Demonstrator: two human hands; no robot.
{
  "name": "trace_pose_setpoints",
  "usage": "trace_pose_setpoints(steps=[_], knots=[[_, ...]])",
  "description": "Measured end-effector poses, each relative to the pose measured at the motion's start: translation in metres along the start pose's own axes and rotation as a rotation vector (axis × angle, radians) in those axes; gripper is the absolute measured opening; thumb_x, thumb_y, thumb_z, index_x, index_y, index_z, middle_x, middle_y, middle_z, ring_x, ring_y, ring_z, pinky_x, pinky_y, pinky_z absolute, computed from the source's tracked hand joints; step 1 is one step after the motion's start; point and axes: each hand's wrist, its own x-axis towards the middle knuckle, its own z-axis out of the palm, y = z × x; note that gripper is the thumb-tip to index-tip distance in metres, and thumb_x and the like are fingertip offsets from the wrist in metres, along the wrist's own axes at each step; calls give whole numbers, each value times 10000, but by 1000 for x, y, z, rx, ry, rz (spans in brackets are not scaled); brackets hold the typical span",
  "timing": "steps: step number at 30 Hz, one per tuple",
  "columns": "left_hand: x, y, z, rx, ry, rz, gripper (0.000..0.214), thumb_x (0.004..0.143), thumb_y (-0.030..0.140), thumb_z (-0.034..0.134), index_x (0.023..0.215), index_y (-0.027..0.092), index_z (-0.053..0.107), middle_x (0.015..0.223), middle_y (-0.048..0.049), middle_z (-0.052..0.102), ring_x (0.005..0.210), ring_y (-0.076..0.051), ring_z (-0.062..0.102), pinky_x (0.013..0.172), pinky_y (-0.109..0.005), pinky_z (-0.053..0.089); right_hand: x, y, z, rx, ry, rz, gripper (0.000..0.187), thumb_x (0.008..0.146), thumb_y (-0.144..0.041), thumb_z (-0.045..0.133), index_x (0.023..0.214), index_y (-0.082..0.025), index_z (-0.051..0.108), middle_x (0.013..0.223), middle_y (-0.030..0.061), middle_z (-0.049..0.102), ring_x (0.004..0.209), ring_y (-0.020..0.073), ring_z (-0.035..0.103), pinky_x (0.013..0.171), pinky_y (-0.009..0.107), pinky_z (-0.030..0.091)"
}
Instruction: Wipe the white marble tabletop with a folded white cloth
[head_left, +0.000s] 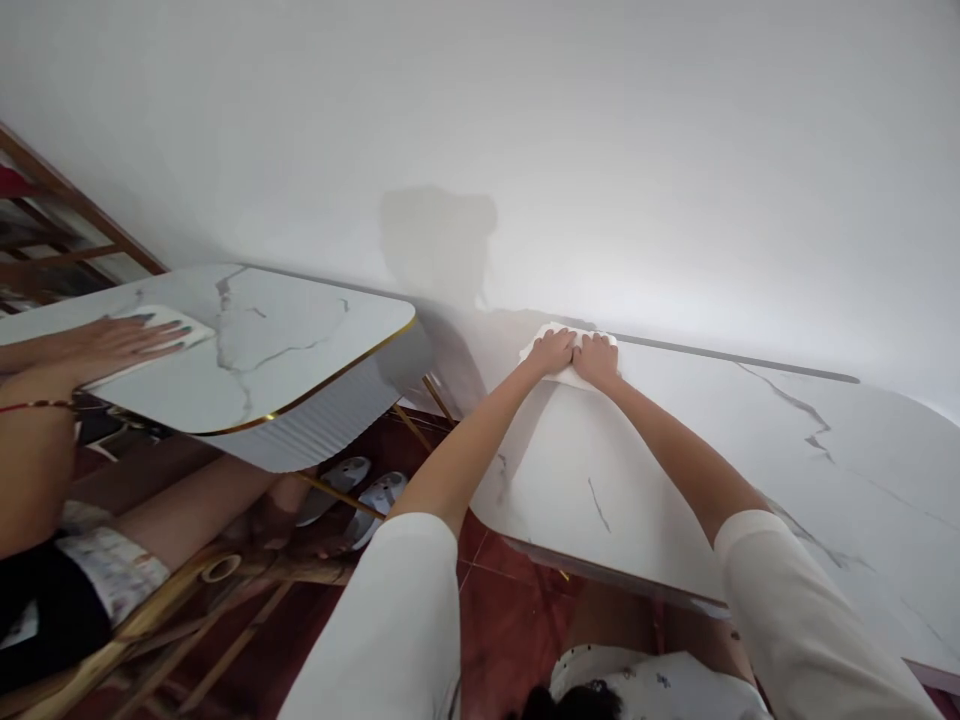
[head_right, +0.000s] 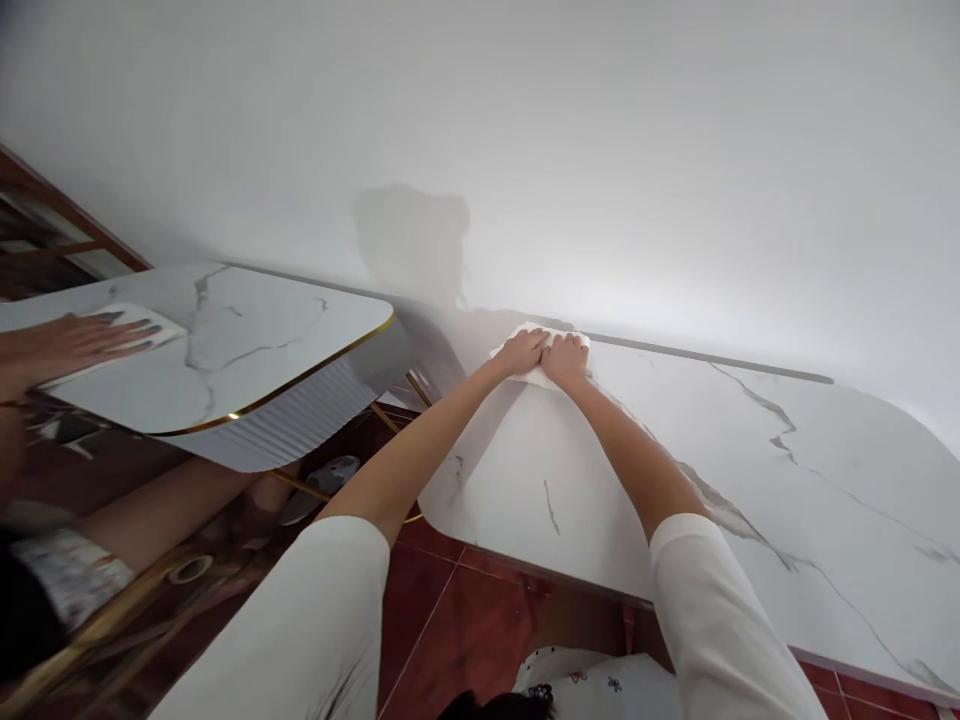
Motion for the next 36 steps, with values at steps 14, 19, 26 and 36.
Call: trace_pose_setpoints(steps=[14,19,26,36], knots=[[41,-22,8,-39,-13,215,544,979,229,238,1482,118,412,1595,-94,379,1477,-218,326,1222,-389,258,42,6,21,-67,-20,-38,528,973,-180,279,1401,44,490,1490,267,475,1423,335,381,1131,461,279],[41,-24,12,-32,-7,248,569,978,223,248,1498,29,373,1597,-145,358,1487,-225,310,1248,-378,200,34,9,25,-36,45,-92,572,967,-181,257,1476,43,396,1564,235,387,1473,339,298,1165,501,248],[20,-34,14,-42,8,266,563,969,198,248,1502,77,383,1607,-114,347,1498,-211,290,1256,-415,191,17,-1,26,-20,21,-147,585,956,-162,249,1490,49,360,1576,232,366,1473,328,298,1180,496,247],[-37,-46,10,-53,10,241,576,979,246,243,1525,112,370,1617,-89,329,1507,-222,271,1258,-433,190,-35,-32,30,24,25,-163,576,979,-190,246,1498,34,355,1575,225,369,1484,322,286,1193,495,228]])
